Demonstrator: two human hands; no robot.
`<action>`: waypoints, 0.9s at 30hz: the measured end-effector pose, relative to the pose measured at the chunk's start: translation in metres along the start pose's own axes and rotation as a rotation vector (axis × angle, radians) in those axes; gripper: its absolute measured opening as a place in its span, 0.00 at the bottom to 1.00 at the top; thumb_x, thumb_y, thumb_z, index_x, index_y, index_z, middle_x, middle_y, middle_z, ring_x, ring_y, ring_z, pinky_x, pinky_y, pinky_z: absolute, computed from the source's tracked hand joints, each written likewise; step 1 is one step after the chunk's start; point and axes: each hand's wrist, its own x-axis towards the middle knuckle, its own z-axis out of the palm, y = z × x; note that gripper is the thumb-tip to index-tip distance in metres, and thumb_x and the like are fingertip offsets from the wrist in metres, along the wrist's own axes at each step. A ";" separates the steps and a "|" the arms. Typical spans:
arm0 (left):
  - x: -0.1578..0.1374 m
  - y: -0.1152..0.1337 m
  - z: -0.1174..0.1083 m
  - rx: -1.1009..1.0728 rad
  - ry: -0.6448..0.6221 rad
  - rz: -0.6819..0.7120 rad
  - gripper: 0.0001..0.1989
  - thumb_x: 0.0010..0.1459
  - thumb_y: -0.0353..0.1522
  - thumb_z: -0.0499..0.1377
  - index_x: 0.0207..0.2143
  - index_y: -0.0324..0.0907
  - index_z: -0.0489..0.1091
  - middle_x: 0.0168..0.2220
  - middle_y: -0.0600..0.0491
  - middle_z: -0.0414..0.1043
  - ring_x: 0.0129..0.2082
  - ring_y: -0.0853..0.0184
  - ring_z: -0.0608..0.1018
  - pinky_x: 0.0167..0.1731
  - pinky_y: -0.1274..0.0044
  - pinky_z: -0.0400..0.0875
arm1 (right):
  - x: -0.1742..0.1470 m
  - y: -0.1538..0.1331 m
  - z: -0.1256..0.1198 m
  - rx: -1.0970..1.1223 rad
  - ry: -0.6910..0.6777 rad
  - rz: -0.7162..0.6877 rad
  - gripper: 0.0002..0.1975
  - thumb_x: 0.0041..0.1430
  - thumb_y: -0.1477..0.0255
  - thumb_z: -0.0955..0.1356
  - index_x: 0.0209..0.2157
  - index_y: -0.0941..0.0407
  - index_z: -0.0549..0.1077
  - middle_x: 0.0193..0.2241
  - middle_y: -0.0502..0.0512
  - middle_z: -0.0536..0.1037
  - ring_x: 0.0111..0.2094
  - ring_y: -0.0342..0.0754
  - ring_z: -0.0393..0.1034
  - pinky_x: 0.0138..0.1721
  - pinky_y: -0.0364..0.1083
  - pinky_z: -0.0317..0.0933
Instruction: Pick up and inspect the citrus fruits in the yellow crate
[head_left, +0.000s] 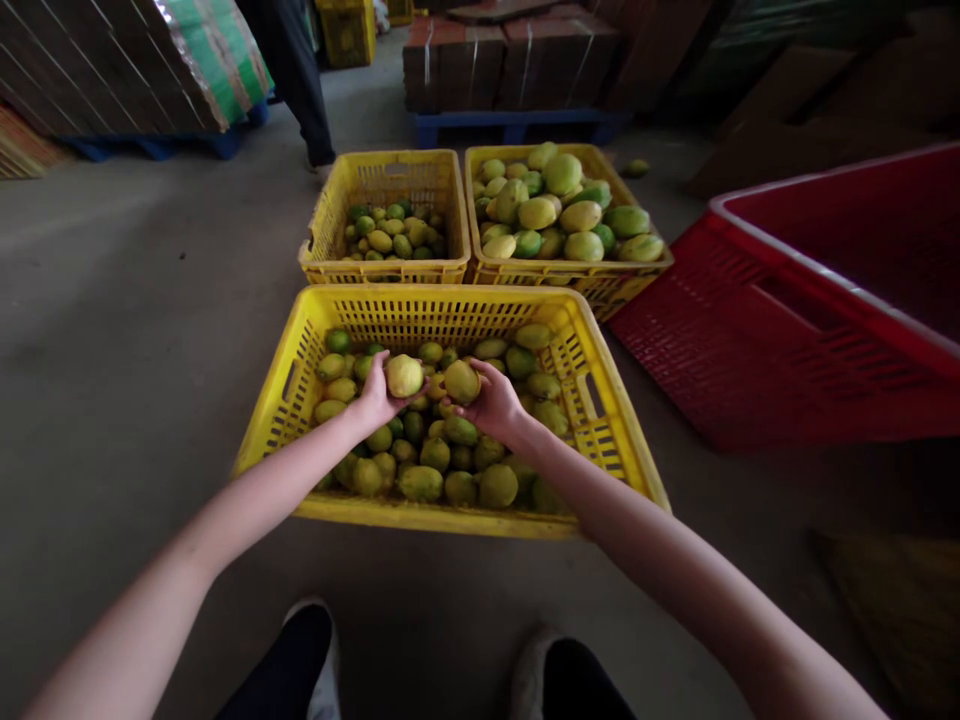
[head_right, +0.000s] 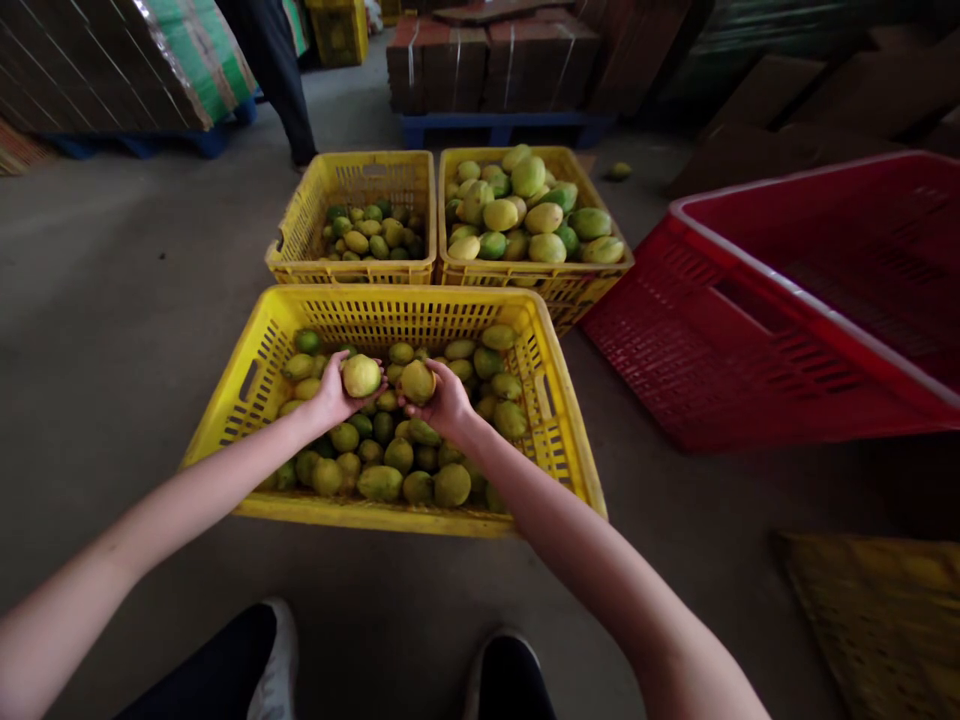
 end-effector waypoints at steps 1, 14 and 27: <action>0.000 0.002 0.000 -0.027 0.021 -0.023 0.20 0.64 0.40 0.46 0.42 0.35 0.72 0.24 0.49 0.75 0.25 0.64 0.79 0.27 0.73 0.78 | 0.000 0.000 0.000 0.015 0.013 0.002 0.19 0.67 0.65 0.55 0.33 0.59 0.71 0.22 0.59 0.78 0.20 0.47 0.72 0.15 0.41 0.64; -0.012 -0.006 0.008 -0.141 -0.135 0.036 0.18 0.57 0.39 0.49 0.33 0.37 0.74 0.34 0.44 0.80 0.37 0.58 0.81 0.38 0.68 0.77 | 0.015 0.025 0.005 -0.424 0.184 -0.347 0.22 0.63 0.62 0.65 0.57 0.50 0.61 0.27 0.47 0.73 0.18 0.41 0.65 0.16 0.39 0.59; -0.016 -0.014 0.004 0.009 -0.163 0.178 0.16 0.54 0.32 0.55 0.44 0.40 0.75 0.39 0.50 0.79 0.41 0.63 0.80 0.43 0.75 0.73 | -0.004 0.049 0.019 -1.273 0.001 -0.840 0.43 0.52 0.44 0.68 0.61 0.58 0.62 0.67 0.71 0.44 0.68 0.64 0.47 0.65 0.60 0.50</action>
